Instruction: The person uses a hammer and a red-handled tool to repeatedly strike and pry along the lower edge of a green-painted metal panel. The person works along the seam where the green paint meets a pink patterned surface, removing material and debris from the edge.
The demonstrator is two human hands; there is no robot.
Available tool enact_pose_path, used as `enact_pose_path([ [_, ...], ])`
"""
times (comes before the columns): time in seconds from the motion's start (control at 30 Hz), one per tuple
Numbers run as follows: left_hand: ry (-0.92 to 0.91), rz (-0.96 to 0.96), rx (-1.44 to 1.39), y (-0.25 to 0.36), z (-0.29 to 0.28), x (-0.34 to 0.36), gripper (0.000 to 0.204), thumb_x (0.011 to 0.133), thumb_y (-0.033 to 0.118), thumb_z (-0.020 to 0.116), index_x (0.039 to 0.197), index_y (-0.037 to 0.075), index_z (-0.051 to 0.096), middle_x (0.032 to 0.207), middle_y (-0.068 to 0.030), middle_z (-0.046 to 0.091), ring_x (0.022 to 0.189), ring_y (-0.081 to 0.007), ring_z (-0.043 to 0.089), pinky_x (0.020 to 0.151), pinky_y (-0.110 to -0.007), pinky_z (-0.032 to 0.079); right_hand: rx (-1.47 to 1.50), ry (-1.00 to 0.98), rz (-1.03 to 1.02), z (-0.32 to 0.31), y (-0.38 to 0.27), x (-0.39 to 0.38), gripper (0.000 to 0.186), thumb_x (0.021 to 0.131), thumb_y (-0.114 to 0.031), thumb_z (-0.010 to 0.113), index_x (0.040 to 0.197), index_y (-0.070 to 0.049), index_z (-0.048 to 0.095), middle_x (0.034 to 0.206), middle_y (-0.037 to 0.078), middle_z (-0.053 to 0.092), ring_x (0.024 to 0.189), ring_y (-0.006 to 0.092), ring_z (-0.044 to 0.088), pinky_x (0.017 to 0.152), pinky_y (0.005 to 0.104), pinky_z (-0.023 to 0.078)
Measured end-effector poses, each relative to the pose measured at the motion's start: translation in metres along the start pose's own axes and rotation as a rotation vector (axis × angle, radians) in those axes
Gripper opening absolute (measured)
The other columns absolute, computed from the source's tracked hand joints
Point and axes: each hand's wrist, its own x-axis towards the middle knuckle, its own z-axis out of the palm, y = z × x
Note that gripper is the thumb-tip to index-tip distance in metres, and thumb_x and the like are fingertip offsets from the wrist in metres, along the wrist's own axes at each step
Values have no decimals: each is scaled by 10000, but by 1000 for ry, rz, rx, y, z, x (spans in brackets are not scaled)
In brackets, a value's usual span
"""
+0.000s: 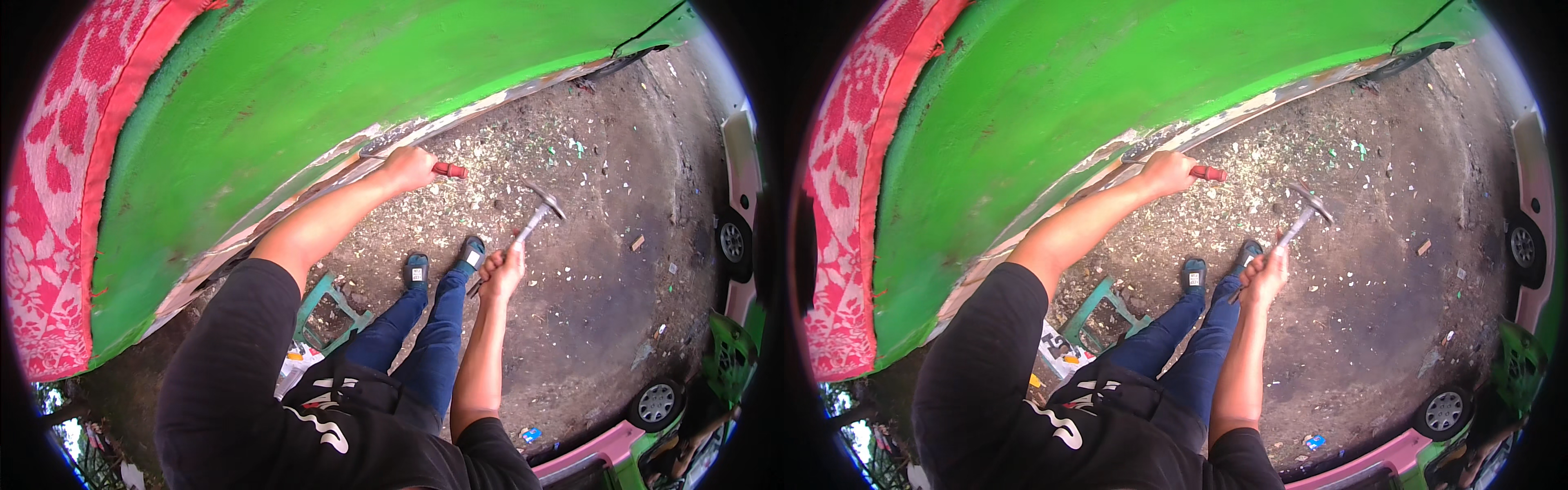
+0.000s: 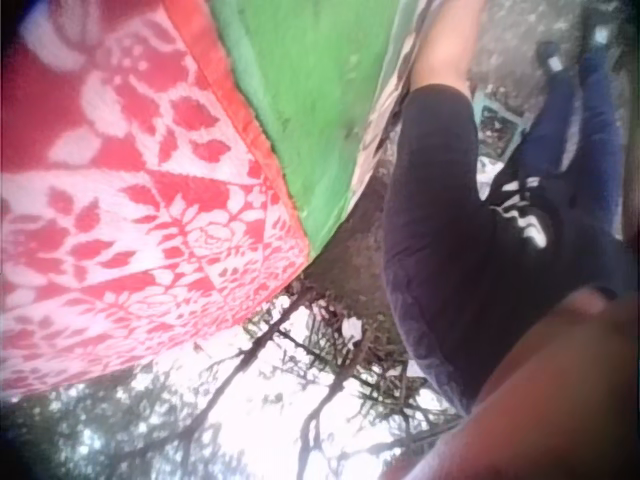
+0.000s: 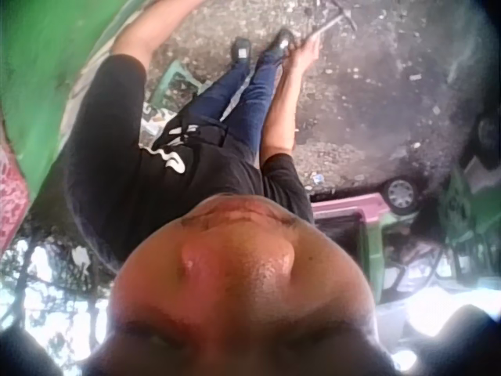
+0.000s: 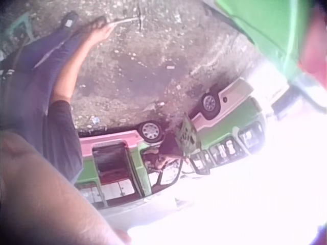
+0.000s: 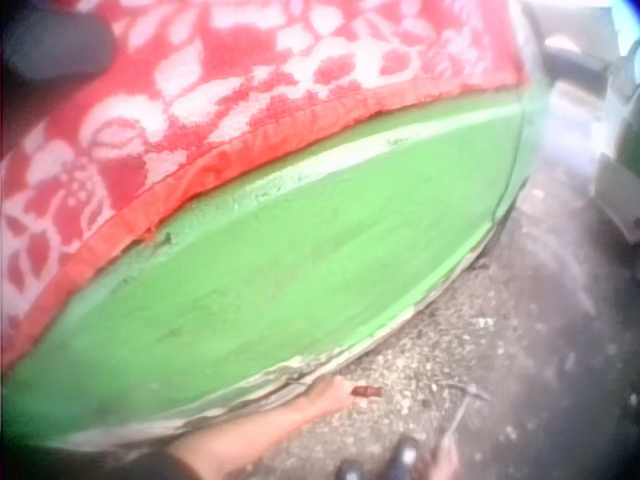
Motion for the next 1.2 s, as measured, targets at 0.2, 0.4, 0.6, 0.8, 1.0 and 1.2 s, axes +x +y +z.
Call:
enact_pose_path([
  [0.2, -69, -27, 18, -4, 6, 2, 171, 772, 224, 574, 779, 99, 691, 724, -157, 673, 698, -338, 672, 653, -463, 536, -199, -96, 111, 21, 5, -3, 330, 1024, -287, 403, 1323, -175, 486, 568, -76, 337, 417, 23, 282, 338, 189, 220],
  [0.4, -52, -59, -10, 0, 1, 9, 182, 790, 243, 574, 787, 98, 683, 716, -154, 668, 692, -341, 667, 647, -461, 528, -229, -198, 309, 21, 17, 1, 353, 1021, -307, 412, 1339, -168, 477, 548, -74, 371, 394, 38, 289, 320, 201, 212],
  [0.6, -54, -55, 4, -5, 9, 11, 173, 789, 230, 575, 777, 94, 681, 706, -154, 665, 688, -342, 665, 640, -464, 526, -141, -169, 192, 20, 18, 13, 347, 1011, -314, 452, 1322, -165, 491, 559, -59, 353, 407, 41, 283, 349, 206, 223],
  [0.8, -66, -80, 16, -7, 8, 12, 189, 788, 234, 571, 782, 83, 682, 706, -162, 664, 692, -340, 668, 642, -467, 528, 29, -26, 74, 11, -6, 26, 301, 1007, -271, 465, 1278, -163, 541, 579, -73, 344, 420, 37, 290, 342, 201, 234],
  [1.0, -48, -144, -14, -19, 11, 3, 200, 789, 241, 575, 782, 67, 674, 704, -174, 661, 691, -348, 668, 653, -471, 531, -300, -166, 219, 29, 15, 20, 328, 1010, -293, 451, 1307, -173, 524, 556, -72, 335, 415, 36, 295, 337, 203, 237],
  [1.2, -27, -76, -61, -13, 8, -5, 154, 770, 229, 585, 758, 90, 651, 719, -156, 659, 675, -351, 656, 635, -465, 524, -90, -97, 135, 16, -5, 22, 387, 1018, -312, 430, 1376, -167, 446, 563, -51, 296, 406, 34, 260, 344, 208, 198],
])
